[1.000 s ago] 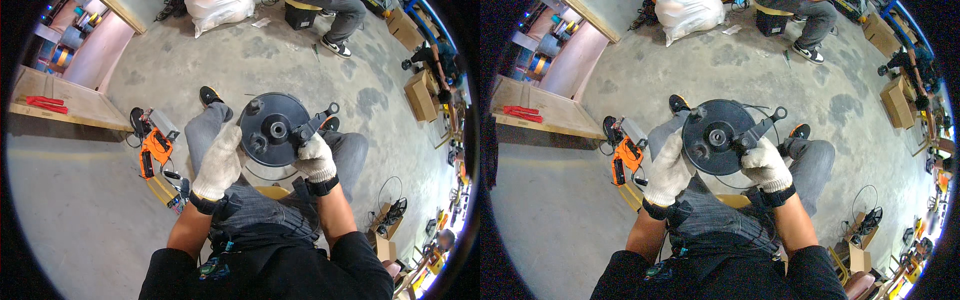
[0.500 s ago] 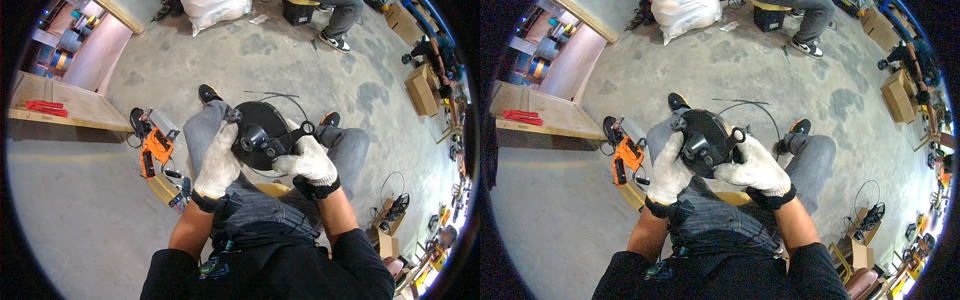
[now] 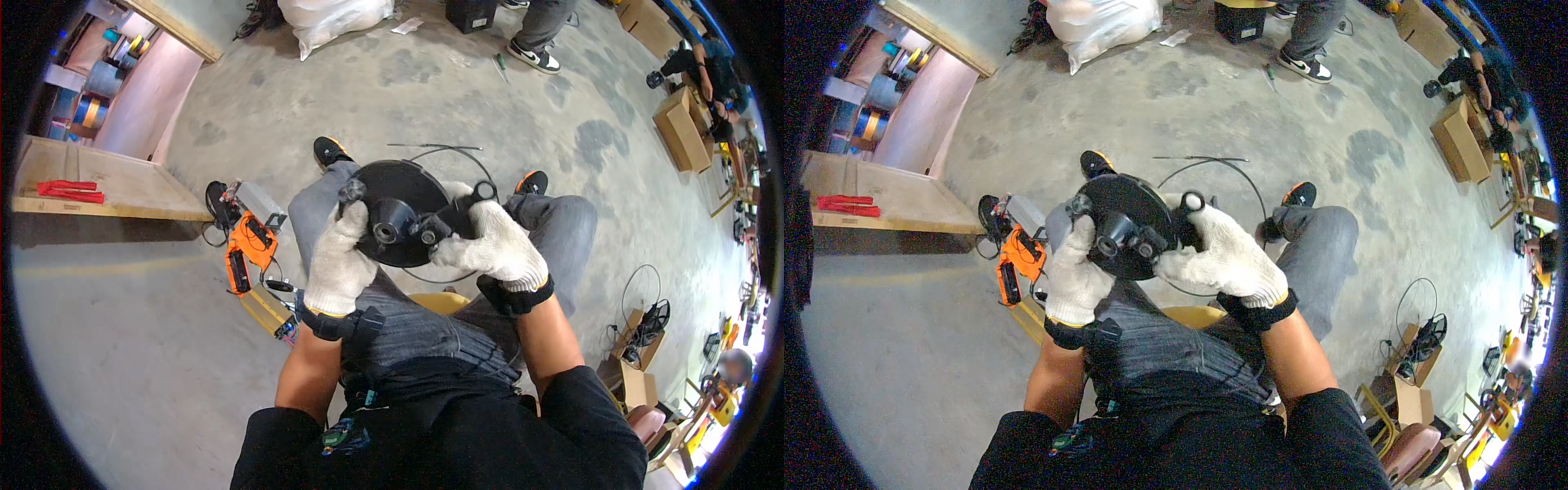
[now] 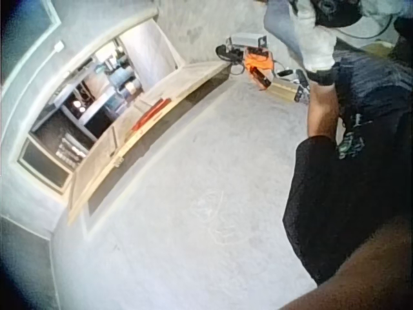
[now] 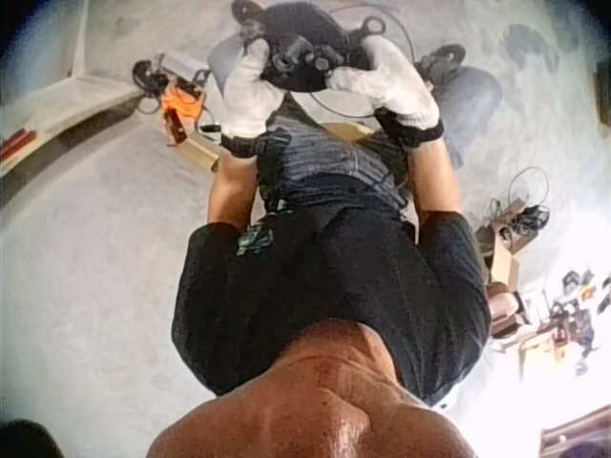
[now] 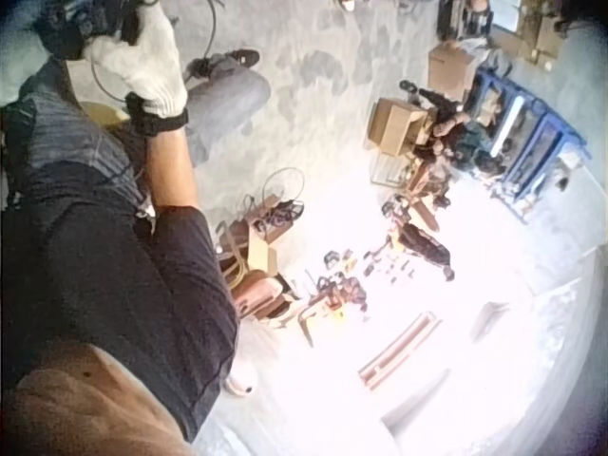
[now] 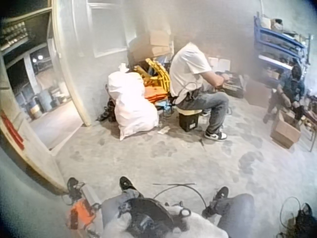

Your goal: Assembling or repairing a motorcycle drum brake plate and cable while sitting.

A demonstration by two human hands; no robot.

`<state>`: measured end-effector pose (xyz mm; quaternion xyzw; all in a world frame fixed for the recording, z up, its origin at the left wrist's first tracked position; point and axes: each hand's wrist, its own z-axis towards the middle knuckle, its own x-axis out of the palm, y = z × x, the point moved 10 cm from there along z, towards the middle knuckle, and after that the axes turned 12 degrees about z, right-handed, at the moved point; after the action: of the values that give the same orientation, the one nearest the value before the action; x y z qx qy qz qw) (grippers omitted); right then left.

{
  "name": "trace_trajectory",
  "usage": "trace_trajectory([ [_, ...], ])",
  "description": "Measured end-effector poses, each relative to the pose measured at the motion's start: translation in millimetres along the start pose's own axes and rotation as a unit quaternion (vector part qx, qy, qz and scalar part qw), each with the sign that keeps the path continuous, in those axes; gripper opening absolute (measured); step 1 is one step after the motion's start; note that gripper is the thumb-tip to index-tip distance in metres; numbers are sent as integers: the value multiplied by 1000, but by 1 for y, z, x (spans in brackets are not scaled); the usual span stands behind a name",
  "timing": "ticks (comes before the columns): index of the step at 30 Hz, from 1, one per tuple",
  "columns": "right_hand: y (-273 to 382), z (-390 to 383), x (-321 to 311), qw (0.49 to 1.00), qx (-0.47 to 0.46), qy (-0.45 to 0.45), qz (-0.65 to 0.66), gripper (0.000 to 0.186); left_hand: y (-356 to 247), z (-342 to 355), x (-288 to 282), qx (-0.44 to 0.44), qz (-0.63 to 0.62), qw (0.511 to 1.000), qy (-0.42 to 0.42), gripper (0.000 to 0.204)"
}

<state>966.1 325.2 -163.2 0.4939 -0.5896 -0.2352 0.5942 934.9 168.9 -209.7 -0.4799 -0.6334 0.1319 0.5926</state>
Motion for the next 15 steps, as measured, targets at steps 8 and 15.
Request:
trace_trajectory([
  [8, -7, -6, -65, 953, -111, -217, 182, 20, -26, -3, -13, 67, 28, 997, -40, 50],
  [15, 10, -13, -57, 964, -125, -207, 114, 30, -34, -8, -23, 97, 142, 980, -99, 54],
])
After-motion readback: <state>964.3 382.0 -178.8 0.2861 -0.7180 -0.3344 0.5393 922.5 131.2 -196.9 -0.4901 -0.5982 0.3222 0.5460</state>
